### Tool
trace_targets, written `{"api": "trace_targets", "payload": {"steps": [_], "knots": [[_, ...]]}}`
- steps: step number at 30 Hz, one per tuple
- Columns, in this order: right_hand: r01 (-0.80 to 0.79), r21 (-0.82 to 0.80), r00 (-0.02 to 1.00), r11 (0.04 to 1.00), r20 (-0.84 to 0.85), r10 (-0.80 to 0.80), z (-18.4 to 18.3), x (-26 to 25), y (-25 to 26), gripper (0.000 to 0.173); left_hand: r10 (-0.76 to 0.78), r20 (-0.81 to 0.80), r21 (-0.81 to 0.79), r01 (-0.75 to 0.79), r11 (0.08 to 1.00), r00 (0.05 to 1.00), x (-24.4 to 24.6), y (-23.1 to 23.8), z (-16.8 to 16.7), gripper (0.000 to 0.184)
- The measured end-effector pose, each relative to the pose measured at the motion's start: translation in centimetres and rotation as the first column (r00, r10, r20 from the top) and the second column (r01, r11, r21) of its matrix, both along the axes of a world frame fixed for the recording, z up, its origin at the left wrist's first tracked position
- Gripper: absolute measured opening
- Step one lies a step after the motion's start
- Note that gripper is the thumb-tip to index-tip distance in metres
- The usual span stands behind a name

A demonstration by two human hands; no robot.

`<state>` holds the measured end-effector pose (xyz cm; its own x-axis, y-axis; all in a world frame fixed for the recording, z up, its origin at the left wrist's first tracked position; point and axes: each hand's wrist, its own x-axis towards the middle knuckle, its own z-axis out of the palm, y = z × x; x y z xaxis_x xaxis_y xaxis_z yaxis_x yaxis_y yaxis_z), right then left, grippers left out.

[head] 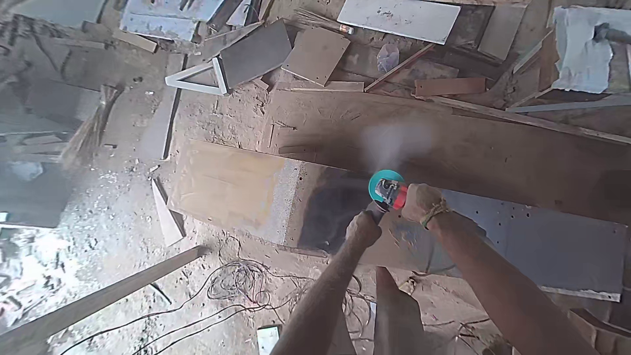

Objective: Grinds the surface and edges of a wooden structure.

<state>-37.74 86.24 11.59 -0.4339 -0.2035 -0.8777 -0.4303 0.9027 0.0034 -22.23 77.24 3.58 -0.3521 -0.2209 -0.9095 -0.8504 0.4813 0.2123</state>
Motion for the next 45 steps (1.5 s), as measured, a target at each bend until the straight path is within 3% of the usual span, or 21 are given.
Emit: {"api": "trace_targets", "payload": {"steps": [6,10,13,16,19,21,24,26,28,31,34,40,45], "knots": [[0.384,0.102,0.922,0.918,-0.086,-0.376,-4.8,-1.3,14.1,0.064,-0.338,-0.007,0.134,0.336,0.932,0.941,-7.1,8.5,-0.6,0.040],[0.653,0.106,0.757,0.750,-0.117,-0.643,-9.2,1.6,21.5,0.073,-0.509,-0.040,0.053,0.510,0.858,0.860,-9.2,12.6,-0.2,0.038],[0.801,-0.040,0.594,0.597,-0.059,-0.802,-11.3,5.1,22.6,0.072,-0.589,-0.133,-0.013,0.593,0.805,0.797,-8.2,11.7,1.7,0.050],[0.836,-0.206,0.535,0.509,0.102,-0.838,-11.5,9.0,18.1,0.076,-0.620,-0.094,-0.072,0.616,0.784,0.779,-4.9,7.0,5.2,0.048],[0.722,-0.317,0.685,0.615,0.202,-0.700,-10.1,11.6,9.5,0.067,-0.616,0.027,-0.223,0.606,0.764,0.787,-0.7,-0.6,7.7,0.036],[0.582,-0.337,0.813,0.741,0.211,-0.542,-7.5,12.3,3.1,0.055,-0.577,0.064,-0.312,0.566,0.763,0.814,2.5,-6.2,7.5,0.044],[0.412,-0.353,0.910,0.840,0.217,-0.355,-3.8,12.9,-5.3,0.045,-0.442,0.125,-0.421,0.451,0.787,0.888,7.5,-13.2,6.6,0.040],[0.278,-0.406,0.958,0.871,0.183,-0.220,-2.0,12.6,-8.6,0.042,-0.334,0.062,-0.471,0.322,0.821,0.941,10.8,-15.8,4.5,0.041],[0.135,-0.433,0.989,0.891,0.115,-0.093,-0.9,11.5,-10.0,0.046,-0.217,-0.045,-0.457,0.173,0.873,0.975,12.1,-15.6,2.7,0.045],[0.014,-0.422,0.999,0.906,0.040,0.003,0.8,8.8,-8.7,0.052,-0.086,-0.141,-0.386,0.025,0.922,0.986,10.5,-11.3,1.3,0.044],[0.023,-0.373,0.999,0.927,-0.028,-0.036,0.4,5.2,-3.1,0.052,-0.071,-0.113,-0.349,0.027,0.937,0.991,5.3,-4.8,1.4,0.040],[0.196,-0.181,0.978,0.964,-0.037,-0.206,-2.9,-3.1,14.9,0.052,-0.202,-0.030,-0.221,0.190,0.957,0.979,-5.5,11.3,-1.9,0.039],[0.330,-0.068,0.943,0.941,-0.010,-0.331,-6.5,-7.1,28.1,0.056,-0.284,0.060,-0.196,0.291,0.937,0.957,-11.4,23.8,-3.9,0.038]]}}
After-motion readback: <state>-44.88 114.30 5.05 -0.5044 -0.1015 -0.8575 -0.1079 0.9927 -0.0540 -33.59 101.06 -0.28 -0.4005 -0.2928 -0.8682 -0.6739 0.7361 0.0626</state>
